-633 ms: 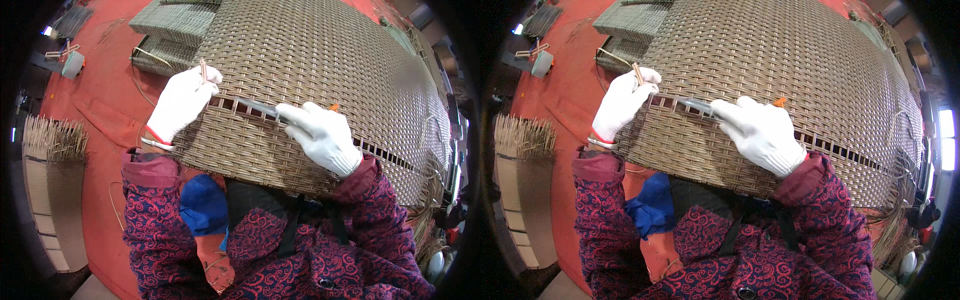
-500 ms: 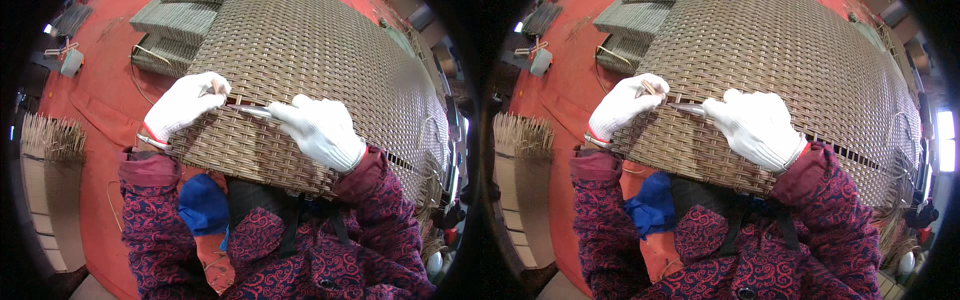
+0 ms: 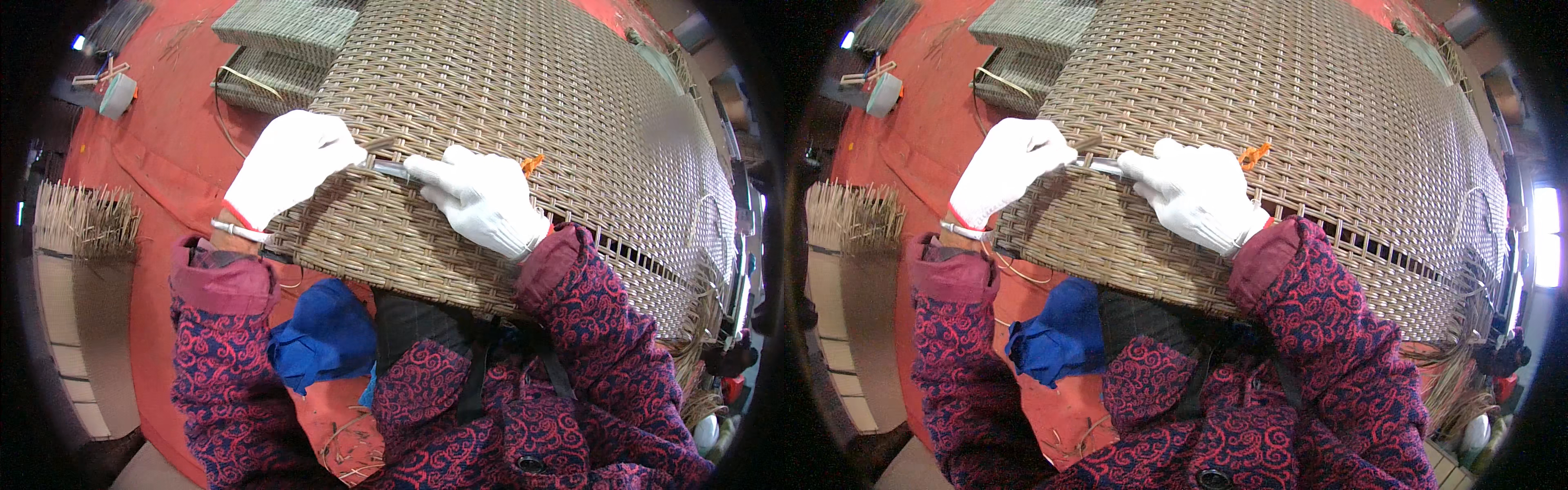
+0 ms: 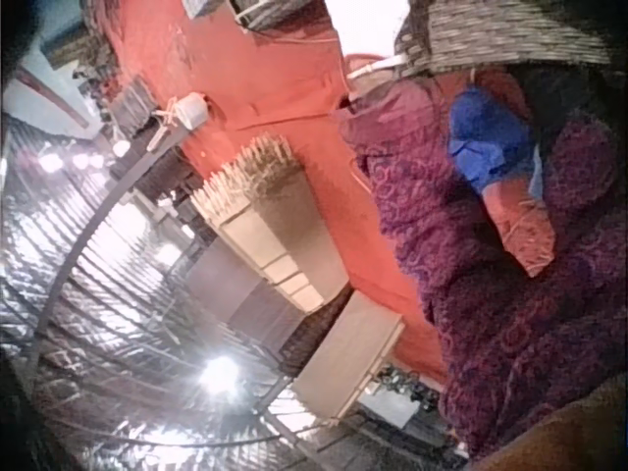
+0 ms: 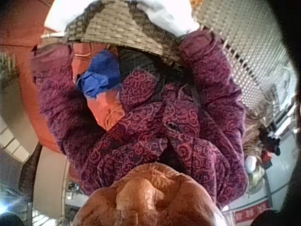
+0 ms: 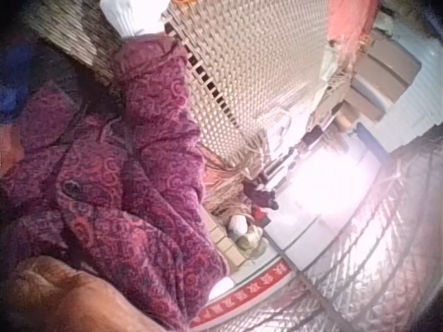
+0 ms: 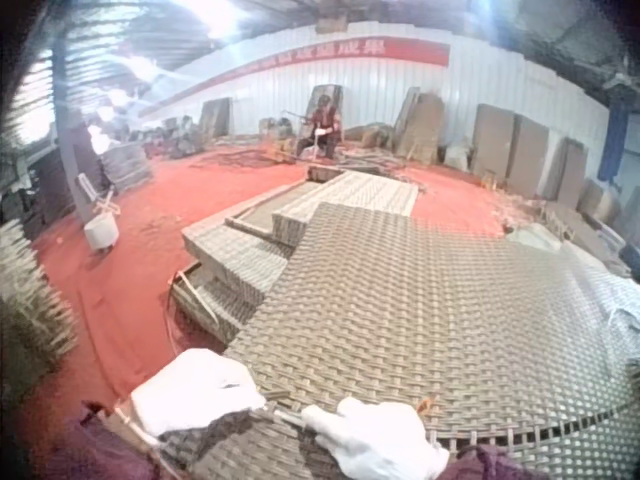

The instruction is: The person weaves a flat wicker mat by hand, threading thin reeds through the existing weave. They use shears to trim excess reed ends and continue weaving along the edge. The mat is held on the lap and adjusted as needed.

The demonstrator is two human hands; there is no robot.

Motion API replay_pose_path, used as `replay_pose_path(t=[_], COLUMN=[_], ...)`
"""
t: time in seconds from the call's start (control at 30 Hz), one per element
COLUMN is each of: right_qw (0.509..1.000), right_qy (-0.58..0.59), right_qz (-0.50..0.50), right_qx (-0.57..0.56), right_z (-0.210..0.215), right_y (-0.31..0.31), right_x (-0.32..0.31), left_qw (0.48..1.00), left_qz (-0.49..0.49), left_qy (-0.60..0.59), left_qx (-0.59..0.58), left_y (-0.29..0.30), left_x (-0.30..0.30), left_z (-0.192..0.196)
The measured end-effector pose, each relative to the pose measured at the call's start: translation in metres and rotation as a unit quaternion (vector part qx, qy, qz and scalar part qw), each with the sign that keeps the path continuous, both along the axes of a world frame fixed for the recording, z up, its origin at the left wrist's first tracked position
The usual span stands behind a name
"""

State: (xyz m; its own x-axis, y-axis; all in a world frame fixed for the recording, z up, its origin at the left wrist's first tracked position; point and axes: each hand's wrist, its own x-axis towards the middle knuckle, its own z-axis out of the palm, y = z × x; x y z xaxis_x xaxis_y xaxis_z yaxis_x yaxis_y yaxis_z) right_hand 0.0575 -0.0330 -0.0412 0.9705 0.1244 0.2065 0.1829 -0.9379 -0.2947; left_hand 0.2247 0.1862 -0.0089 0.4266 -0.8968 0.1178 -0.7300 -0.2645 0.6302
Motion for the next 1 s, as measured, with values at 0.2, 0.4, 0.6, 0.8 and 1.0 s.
replay_pose_path(t=[0.2, 0.4, 0.6, 0.8, 1.0], right_qw=[0.999, 0.999, 0.992, 0.998, 0.996], right_qy=[0.016, -0.016, 0.009, -0.017, -0.02], right_qz=[0.006, 0.002, -0.01, 0.0, 0.004], right_qx=[0.029, 0.036, 0.128, 0.065, 0.087], right_z=[-0.001, -0.005, -0.008, -0.004, -0.003], right_y=[-0.003, -0.004, -0.007, -0.011, -0.015], right_x=[0.002, 0.005, 0.013, 0.001, -0.006], left_qw=[0.986, 0.937, 0.898, 0.929, 0.981], left_qz=[0.058, -0.004, -0.177, -0.113, 0.0], left_qy=[-0.051, 0.044, -0.088, -0.05, -0.13], left_qx=[0.149, 0.346, 0.393, 0.349, 0.144], left_y=[0.004, -0.032, -0.05, -0.046, -0.012], left_x=[0.007, 0.029, 0.052, 0.039, 0.0], left_z=[0.013, 0.038, 0.026, 0.006, 0.0])
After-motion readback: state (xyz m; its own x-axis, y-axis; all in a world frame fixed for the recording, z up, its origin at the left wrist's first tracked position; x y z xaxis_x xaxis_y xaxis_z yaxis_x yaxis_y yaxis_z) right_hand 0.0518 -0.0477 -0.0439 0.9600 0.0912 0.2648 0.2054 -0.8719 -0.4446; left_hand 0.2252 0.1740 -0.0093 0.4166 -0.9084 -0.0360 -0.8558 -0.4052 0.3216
